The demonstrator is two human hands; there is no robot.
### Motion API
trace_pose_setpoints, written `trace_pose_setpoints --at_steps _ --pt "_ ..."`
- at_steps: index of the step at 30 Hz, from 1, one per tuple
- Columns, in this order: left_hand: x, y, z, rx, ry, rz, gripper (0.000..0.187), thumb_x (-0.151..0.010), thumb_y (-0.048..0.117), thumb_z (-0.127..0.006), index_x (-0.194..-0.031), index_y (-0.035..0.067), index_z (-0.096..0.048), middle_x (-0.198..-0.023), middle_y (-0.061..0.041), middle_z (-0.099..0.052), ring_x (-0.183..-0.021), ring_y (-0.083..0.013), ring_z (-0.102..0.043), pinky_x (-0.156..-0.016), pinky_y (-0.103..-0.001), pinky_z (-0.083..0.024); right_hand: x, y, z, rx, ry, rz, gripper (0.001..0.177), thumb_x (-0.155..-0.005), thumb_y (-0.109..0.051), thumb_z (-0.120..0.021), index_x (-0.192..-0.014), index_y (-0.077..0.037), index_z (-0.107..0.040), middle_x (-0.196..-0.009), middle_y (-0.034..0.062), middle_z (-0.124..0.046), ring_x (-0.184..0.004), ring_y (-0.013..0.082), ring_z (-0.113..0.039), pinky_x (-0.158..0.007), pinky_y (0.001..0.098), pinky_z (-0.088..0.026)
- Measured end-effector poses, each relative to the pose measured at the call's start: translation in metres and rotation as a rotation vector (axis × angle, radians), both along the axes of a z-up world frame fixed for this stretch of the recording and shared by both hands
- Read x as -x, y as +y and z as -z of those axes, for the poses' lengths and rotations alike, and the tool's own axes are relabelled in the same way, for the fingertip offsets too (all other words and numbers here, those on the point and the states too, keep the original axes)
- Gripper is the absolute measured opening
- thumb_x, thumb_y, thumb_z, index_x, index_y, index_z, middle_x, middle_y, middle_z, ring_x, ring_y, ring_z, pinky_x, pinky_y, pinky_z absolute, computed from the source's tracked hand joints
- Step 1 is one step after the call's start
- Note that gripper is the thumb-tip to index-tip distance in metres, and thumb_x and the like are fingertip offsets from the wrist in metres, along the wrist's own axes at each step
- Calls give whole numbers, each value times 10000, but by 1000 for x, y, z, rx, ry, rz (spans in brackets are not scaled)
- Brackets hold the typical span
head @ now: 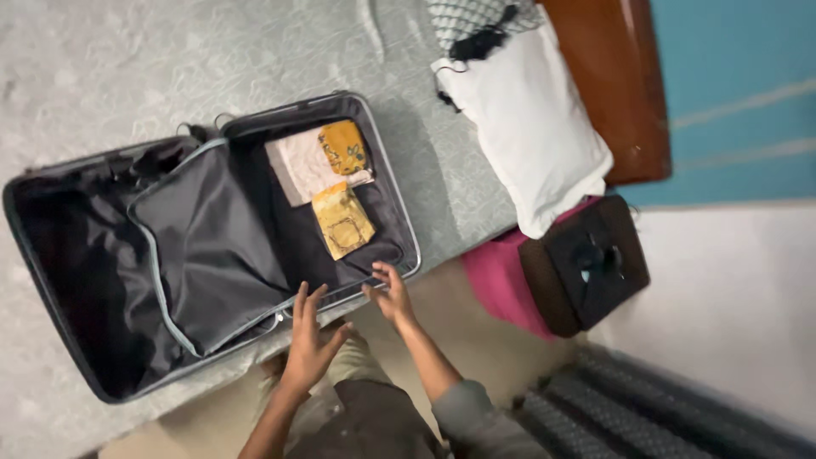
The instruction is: The person removes folded clothing items one by one from a suitcase on a bed and places them onto a shelf in a wooden wardrobe.
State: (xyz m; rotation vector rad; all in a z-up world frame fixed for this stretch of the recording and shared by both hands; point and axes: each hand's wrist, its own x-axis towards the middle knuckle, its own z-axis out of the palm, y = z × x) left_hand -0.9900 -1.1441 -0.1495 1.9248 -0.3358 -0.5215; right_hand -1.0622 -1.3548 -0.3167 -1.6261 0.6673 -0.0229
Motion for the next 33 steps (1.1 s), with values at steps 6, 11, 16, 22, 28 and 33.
trace_pose_setpoints --at_steps 6,11,16,22,28,33 --pt "12 -21 27 -53 31 -91 810 -785 206 -847 -1468 72 -432 -1588 -274 -280 -1473 -444 -322 -1149 -501 -354 -52 -20 56 -320 194 124 749 -833 -129 -817 -1467 -80 -421 -1513 121 -447 -1313 271 -558 -893 392 -549" --pt "25 -26 11 -57 295 -206 811 -756 203 -820 -1459 120 -422 -1616 -213 -244 -1443 -389 -366 -1026 -470 -478 -81 -45 88 -270 408 152 852 -802 -199 -839 -1515 -168 -372 -1405 149 -546 -1172 248 -622 -813 381 -567" --pt "46 -16 14 -119 234 -319 801 -759 198 -838 -1453 107 -446 -1605 -195 -281 -1435 -386 -372 -1051 -494 -462 -107 -60 112 -169 473 114 927 -770 -231 -880 -1527 -208 -346 -1318 93 -582 -1067 209 -617 -767 383 -563" --pt "64 -8 27 -155 165 -441 736 -763 170 -848 -1417 94 -520 -1544 -187 -367 -1387 -379 -411 -1034 -468 -477 -132 -59 117 -123 538 41 645 -805 -238 -844 -1340 -66 -527 -1073 54 -687 -886 167 -646 -640 323 -533" --pt "89 -12 15 -18 279 -555 695 -788 153 -813 -1411 114 -508 -1604 -157 -307 -1265 -310 -540 -942 -422 -547 -132 -44 92 -180 407 -75 218 -900 -173 -724 -1066 -33 -730 -913 27 -741 -792 131 -656 -651 278 -503" --pt "122 -14 -4 42 216 -587 578 -813 162 -789 -1338 104 -556 -1625 -138 -299 -1249 -281 -566 -887 -392 -565 -111 -29 50 -128 163 -122 197 -911 -123 -687 -1085 -35 -714 -957 18 -748 -875 84 -665 -772 246 -509"
